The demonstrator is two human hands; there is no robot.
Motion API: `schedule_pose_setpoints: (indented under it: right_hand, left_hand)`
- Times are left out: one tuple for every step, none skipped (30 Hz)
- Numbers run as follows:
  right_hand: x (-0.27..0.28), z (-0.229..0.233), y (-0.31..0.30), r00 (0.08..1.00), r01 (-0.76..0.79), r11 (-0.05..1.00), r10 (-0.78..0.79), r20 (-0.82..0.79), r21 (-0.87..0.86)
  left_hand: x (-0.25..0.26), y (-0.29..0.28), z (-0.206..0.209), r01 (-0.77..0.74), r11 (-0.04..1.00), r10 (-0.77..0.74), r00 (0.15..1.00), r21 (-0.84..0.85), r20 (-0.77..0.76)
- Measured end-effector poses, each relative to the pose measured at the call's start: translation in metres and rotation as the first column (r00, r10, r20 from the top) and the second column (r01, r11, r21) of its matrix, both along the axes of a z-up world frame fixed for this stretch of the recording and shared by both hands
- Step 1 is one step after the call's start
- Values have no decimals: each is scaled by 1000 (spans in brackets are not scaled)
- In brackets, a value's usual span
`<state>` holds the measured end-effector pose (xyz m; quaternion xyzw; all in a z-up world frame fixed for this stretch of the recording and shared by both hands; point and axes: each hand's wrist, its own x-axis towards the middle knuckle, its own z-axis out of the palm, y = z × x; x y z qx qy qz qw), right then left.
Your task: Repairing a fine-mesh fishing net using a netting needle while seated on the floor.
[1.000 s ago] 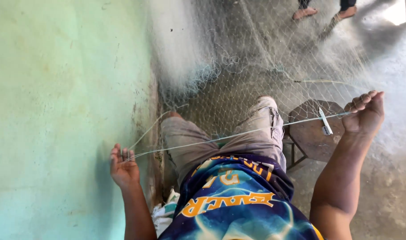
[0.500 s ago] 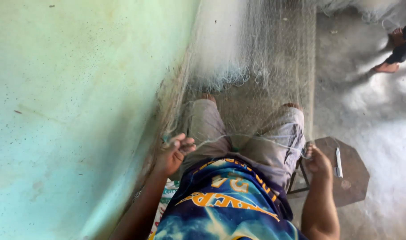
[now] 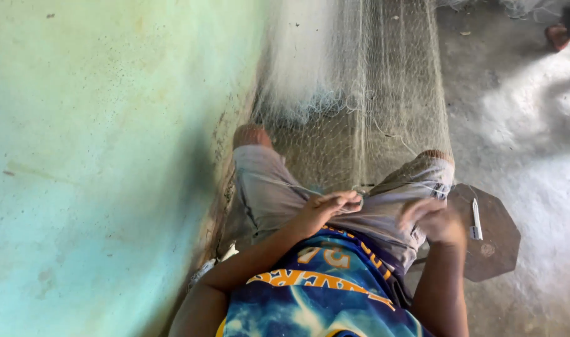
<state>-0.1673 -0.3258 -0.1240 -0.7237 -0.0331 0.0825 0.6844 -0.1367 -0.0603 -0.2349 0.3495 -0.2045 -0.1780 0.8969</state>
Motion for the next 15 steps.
schedule_pose_setpoints:
  right_hand:
    - [6,-22,15,1000,10,1000,-10,8,-2]
    - [13,-43,30,970,-222,974,215,-115,-51]
    - [20,-65,46,876,-443,894,415,-248,-71]
    - [31,-88,57,871,-449,891,418,-258,-74]
    - [40,-110,68,915,-353,935,341,-216,-17]
    - [57,-131,79,951,-259,965,262,-167,41]
    - [105,-142,93,949,-268,963,270,-165,35]
    - [152,-155,109,985,-121,983,136,-105,137]
    - [198,-168,126,998,21,969,-7,-60,246]
    - [221,-146,141,998,17,970,-3,-57,242]
    - [244,-123,157,996,5,826,45,-75,563]
    - [274,-97,175,993,-6,577,102,-65,817]
    - [298,-77,185,993,-22,578,110,-51,816]
    - [315,-62,194,981,-106,496,193,10,862]
    - [333,-47,204,960,-184,404,269,76,896]
  left_hand:
    - [3,-6,12,10,1000,-10,1000,-2,8]
    - [3,-12,24,17,1000,-17,999,-1,39]
    - [3,-18,35,24,1000,-24,997,0,70]
    - [-4,-25,34,19,1000,-18,998,-7,62]
    - [-10,-33,33,65,997,-64,998,-45,29]
    - [-11,-40,35,107,991,-107,994,-81,9]
    - [-16,-40,43,98,991,-97,995,-86,14]
    - [-22,-40,49,175,983,-177,984,-60,-30]
    - [-28,-39,56,252,967,-254,964,-38,-75]
    - [-36,-37,72,248,968,-250,966,-41,-71]
    - [-45,-35,89,222,956,-264,936,-190,-235]
    - [-47,-32,106,168,931,-290,880,-324,-376]
    - [-41,-23,108,166,932,-283,888,-322,-363]
    - [-40,-14,109,292,887,-399,874,-358,-278]
    - [-39,-5,110,414,826,-508,841,-382,-187]
